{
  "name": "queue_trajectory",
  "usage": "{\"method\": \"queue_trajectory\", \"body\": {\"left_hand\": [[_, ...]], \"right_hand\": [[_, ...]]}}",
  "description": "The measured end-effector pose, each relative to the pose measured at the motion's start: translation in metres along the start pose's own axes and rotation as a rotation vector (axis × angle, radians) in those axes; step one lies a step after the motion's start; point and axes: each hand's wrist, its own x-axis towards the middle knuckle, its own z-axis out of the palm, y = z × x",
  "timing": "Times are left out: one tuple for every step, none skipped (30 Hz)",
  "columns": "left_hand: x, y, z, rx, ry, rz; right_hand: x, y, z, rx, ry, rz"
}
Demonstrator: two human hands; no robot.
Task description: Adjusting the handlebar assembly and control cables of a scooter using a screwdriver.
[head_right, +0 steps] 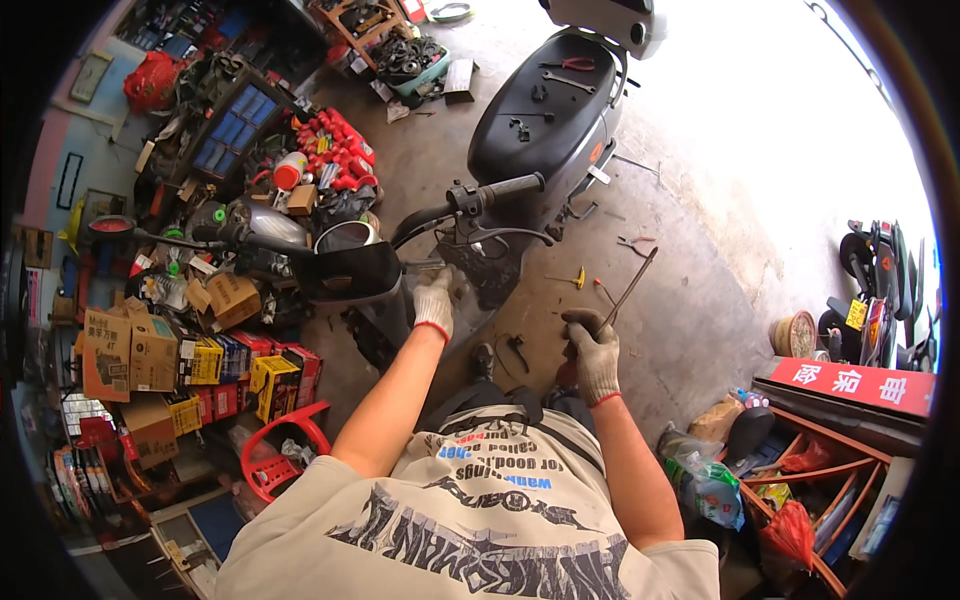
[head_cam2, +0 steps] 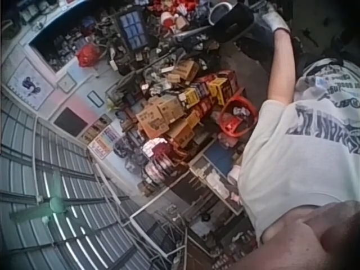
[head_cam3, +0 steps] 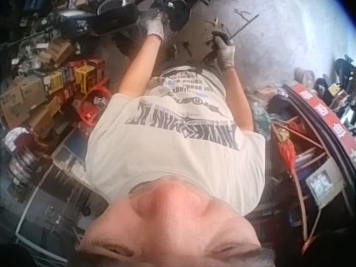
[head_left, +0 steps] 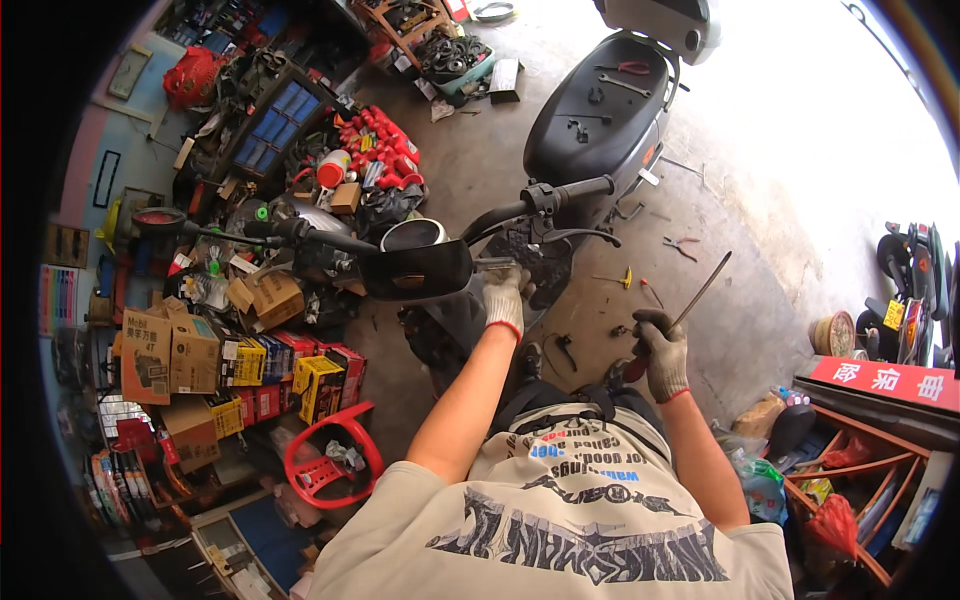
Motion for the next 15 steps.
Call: {"method": "queue_trajectory", "body": {"left_hand": [[-0.016,0.007,-0.007,0.008,-0.007,-0.001],[-0.03,0.015,-0.016,0.15,-0.106,-0.045],[-0.044,0.023,-0.021,0.292,-0.204,-0.09],[-0.059,0.032,-0.024,0.3,-0.209,-0.089],[-0.073,0.041,-0.023,0.365,-0.24,0.062],[-0.085,0.052,-0.021,0.427,-0.271,0.213],[-0.097,0.072,-0.014,0.431,-0.275,0.214],[-0.108,0.095,-0.004,0.594,-0.266,0.522],[-0.113,0.112,0.004,0.747,-0.251,0.831],[-0.109,0.125,0.012,0.799,-0.256,0.978],[-0.104,0.139,0.021,0.862,-0.24,1.131],[-0.098,0.149,0.031,0.921,-0.235,1.219],[-0.087,0.152,0.035,0.923,-0.233,1.222],[-0.076,0.152,0.035,1.03,-0.285,1.217],[-0.068,0.151,0.035,1.138,-0.338,1.208]], "right_hand": [[0.001,-0.006,0.007,0.007,0.008,-0.001],[0.004,-0.013,0.018,0.022,-0.038,0.003],[0.007,-0.02,0.03,0.035,-0.083,0.006],[0.01,-0.027,0.043,0.042,-0.078,0.005],[0.015,-0.035,0.056,-0.002,-0.109,-0.038],[0.021,-0.041,0.069,-0.048,-0.14,-0.081],[0.027,-0.045,0.084,-0.029,-0.156,-0.14],[0.033,-0.049,0.098,-0.014,-0.169,-0.199],[0.041,-0.052,0.111,-0.016,-0.163,-0.2],[0.049,-0.054,0.123,-0.027,-0.163,-0.277],[0.054,-0.058,0.135,-0.028,-0.181,-0.349],[0.058,-0.061,0.144,-0.019,-0.187,-0.349],[0.059,-0.064,0.154,0.044,-0.221,-0.353],[0.059,-0.065,0.16,0.104,-0.259,-0.356],[0.057,-0.065,0.163,0.106,-0.263,-0.357]]}}
